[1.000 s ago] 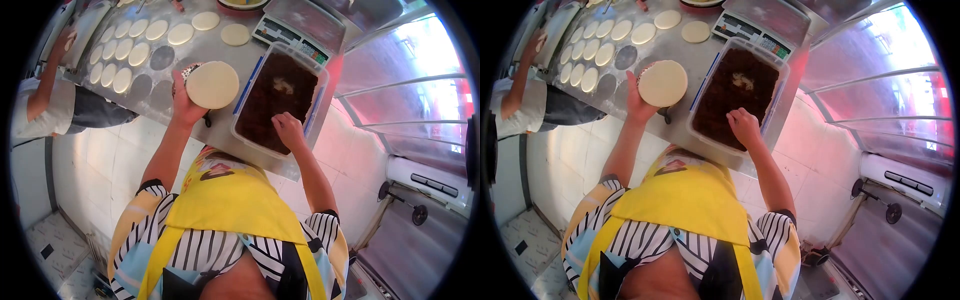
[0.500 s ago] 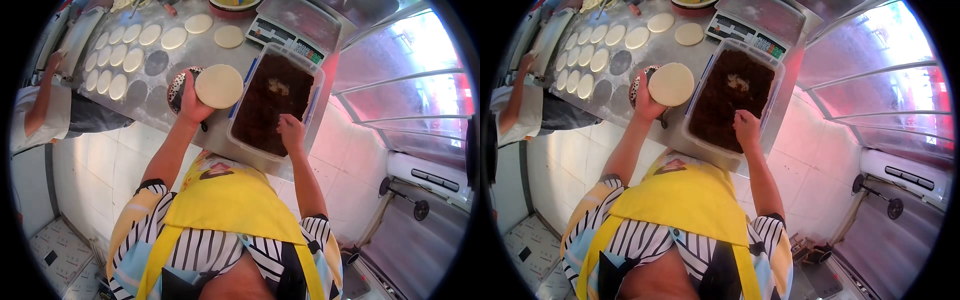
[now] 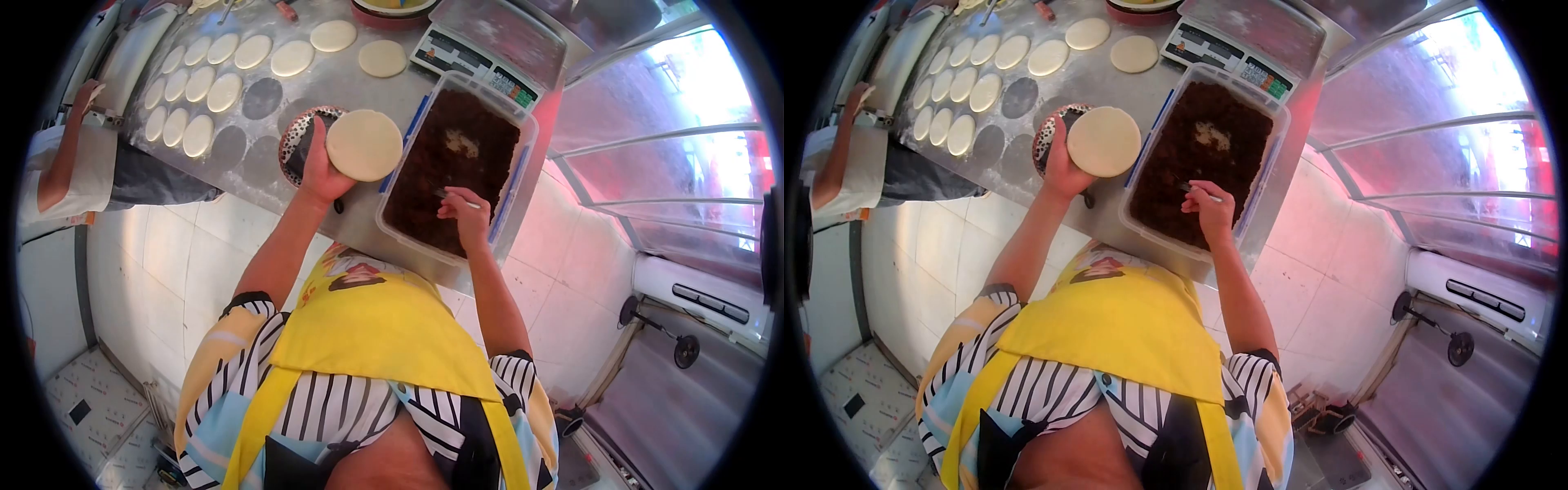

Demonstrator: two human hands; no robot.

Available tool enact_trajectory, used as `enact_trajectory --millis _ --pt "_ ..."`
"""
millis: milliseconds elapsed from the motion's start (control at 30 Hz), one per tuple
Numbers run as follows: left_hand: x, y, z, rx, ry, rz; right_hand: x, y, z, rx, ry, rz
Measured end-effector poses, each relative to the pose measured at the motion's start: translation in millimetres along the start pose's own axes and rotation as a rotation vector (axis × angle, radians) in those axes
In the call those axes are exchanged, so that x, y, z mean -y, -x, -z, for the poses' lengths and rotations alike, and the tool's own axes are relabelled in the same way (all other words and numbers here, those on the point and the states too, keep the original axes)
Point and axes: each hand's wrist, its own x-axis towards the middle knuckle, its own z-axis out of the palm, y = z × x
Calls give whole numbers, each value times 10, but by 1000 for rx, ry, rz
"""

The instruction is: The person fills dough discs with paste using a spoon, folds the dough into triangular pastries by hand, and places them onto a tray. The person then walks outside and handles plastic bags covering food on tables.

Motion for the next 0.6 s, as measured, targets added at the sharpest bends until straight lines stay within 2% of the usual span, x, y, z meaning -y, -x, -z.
enact_trajectory --millis 200,367,600 --pt "9 -8 59 10 3 -3 19 14 78 -1 29 -2" --pt "11 -44 86 30 -30 -19 97 68 111 -29 -79 -32" --pt "89 -144 -65 -47 -146 -15 405 203 291 -71 -168 28"
